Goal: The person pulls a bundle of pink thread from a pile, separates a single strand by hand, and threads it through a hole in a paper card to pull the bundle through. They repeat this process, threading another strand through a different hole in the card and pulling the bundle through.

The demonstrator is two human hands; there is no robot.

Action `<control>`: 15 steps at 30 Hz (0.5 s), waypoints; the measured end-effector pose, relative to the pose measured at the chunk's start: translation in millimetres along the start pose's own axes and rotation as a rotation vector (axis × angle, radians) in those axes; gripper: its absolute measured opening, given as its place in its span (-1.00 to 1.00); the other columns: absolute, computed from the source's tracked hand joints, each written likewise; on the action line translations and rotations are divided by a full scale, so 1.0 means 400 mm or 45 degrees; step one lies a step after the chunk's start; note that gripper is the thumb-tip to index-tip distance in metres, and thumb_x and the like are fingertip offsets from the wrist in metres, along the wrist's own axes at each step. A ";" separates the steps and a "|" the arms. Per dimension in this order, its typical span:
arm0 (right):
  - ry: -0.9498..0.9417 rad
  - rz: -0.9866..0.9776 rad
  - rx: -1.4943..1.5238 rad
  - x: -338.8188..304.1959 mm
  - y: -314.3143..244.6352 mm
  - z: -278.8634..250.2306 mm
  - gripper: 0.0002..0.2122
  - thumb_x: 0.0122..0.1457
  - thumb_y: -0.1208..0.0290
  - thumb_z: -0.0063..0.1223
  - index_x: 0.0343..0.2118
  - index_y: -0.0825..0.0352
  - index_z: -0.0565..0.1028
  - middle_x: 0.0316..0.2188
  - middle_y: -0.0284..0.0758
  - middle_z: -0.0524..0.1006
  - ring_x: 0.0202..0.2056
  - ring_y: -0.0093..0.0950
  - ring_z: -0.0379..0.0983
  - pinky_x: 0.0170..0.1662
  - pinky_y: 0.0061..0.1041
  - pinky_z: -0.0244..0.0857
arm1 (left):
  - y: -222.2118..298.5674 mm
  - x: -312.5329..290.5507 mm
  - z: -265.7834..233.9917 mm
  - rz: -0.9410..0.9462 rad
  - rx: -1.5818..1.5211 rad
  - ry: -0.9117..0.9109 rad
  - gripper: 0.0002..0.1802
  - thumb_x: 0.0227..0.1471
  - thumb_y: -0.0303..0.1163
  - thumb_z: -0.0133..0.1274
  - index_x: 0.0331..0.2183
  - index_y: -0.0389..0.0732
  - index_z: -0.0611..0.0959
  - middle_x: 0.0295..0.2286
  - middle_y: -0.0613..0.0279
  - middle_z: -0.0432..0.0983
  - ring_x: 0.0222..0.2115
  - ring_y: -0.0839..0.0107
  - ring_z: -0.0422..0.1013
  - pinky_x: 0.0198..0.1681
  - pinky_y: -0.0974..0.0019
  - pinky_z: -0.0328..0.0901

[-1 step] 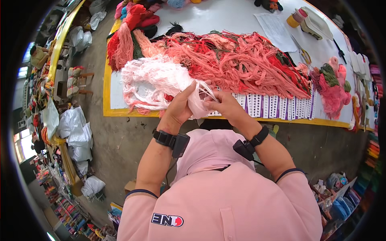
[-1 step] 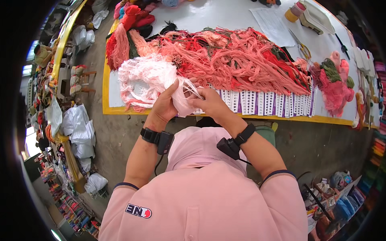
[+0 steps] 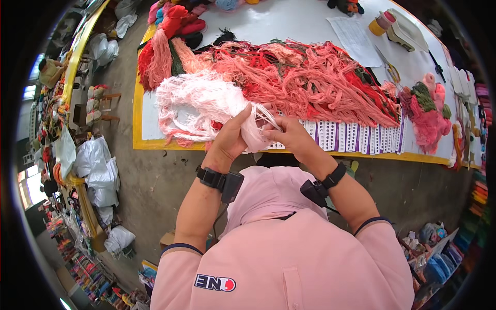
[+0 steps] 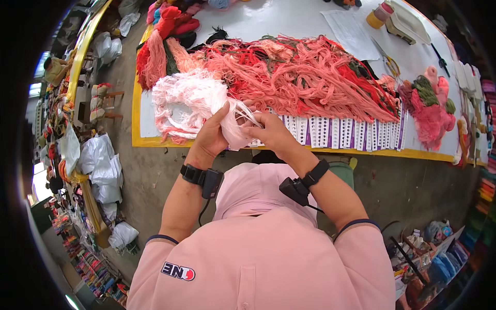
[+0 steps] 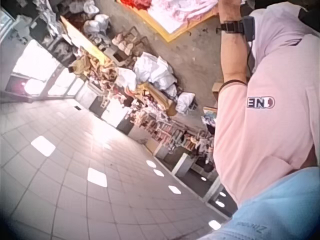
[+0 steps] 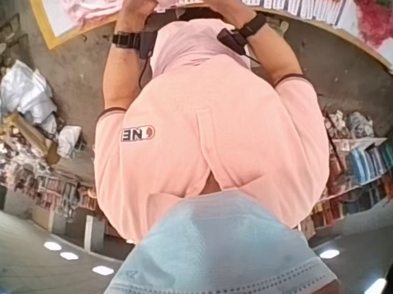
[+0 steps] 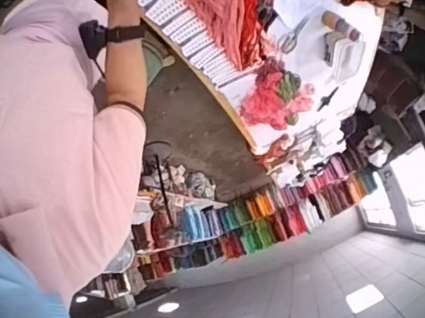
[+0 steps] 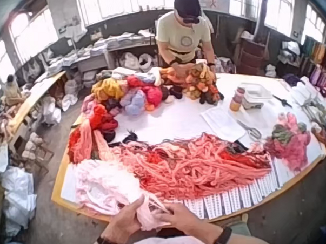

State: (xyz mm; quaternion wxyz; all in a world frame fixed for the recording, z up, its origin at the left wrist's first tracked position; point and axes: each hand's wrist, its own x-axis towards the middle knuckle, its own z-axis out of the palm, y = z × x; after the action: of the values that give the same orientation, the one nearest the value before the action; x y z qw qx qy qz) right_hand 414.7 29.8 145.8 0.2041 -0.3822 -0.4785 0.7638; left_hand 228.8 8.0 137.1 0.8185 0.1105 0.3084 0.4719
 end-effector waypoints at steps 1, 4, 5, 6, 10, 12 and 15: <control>0.032 -0.009 0.026 0.000 0.000 -0.004 -0.80 0.14 0.38 0.16 -0.25 0.39 0.52 -0.37 -0.43 0.50 -0.31 -0.66 0.39 -0.16 -0.61 0.26 | 0.001 -0.002 -0.001 0.001 -0.010 0.016 -0.36 0.28 -0.05 -0.21 0.13 -0.42 0.29 0.01 -0.06 0.38 0.02 0.19 0.36 0.11 0.14 0.27; -0.003 -0.012 0.099 -0.005 0.001 -0.010 -0.86 0.15 0.42 0.13 -0.32 0.40 0.54 -0.36 -0.44 0.51 -0.29 -0.64 0.39 -0.17 -0.58 0.27 | 0.000 -0.003 0.000 0.017 -0.025 -0.016 -0.36 0.28 -0.05 -0.22 0.13 -0.41 0.29 0.01 -0.06 0.38 0.01 0.19 0.37 0.11 0.14 0.27; 0.013 0.017 0.097 -0.006 0.002 -0.011 -0.86 0.15 0.42 0.13 -0.32 0.40 0.54 -0.36 -0.44 0.51 -0.29 -0.64 0.39 -0.17 -0.58 0.27 | 0.000 -0.003 0.002 0.004 -0.015 0.020 -0.36 0.28 -0.05 -0.22 0.13 -0.41 0.29 0.01 -0.06 0.38 0.01 0.19 0.37 0.11 0.14 0.27; 0.027 0.046 0.104 -0.006 0.003 -0.012 -0.86 0.15 0.43 0.13 -0.31 0.40 0.53 -0.36 -0.45 0.51 -0.29 -0.65 0.38 -0.17 -0.58 0.26 | 0.000 -0.003 0.002 0.005 -0.017 0.007 -0.36 0.28 -0.04 -0.22 0.13 -0.41 0.29 0.00 -0.05 0.39 0.00 0.20 0.38 0.10 0.14 0.28; 0.101 -0.004 0.223 -0.009 0.007 -0.012 -0.85 0.18 0.44 0.10 -0.24 0.39 0.52 -0.37 -0.46 0.51 -0.31 -0.66 0.36 -0.18 -0.60 0.26 | 0.001 -0.003 0.005 0.001 -0.051 -0.006 -0.35 0.27 -0.04 -0.21 0.13 -0.41 0.30 -0.02 -0.01 0.42 -0.03 0.22 0.41 0.07 0.13 0.31; 0.132 -0.010 0.182 -0.009 0.009 -0.013 -0.84 0.19 0.45 0.09 -0.22 0.39 0.51 -0.37 -0.46 0.51 -0.32 -0.66 0.36 -0.19 -0.61 0.26 | -0.001 -0.002 0.005 -0.001 -0.064 -0.004 -0.35 0.27 -0.04 -0.21 0.13 -0.41 0.30 -0.03 -0.01 0.43 -0.04 0.23 0.42 0.07 0.14 0.32; 0.099 -0.029 0.188 -0.007 0.010 -0.015 -0.83 0.20 0.45 0.08 -0.19 0.40 0.50 -0.37 -0.45 0.51 -0.35 -0.67 0.37 -0.22 -0.61 0.27 | -0.002 -0.001 0.002 -0.004 -0.063 -0.001 -0.35 0.27 -0.03 -0.21 0.13 -0.40 0.30 -0.03 0.00 0.43 -0.05 0.24 0.42 0.05 0.15 0.33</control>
State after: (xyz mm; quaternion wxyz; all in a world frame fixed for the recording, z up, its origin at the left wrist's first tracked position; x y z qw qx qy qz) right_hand 421.6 29.5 141.7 0.2588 -0.3900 -0.4169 0.7792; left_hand 229.9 7.2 137.6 0.8217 0.0900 0.2967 0.4782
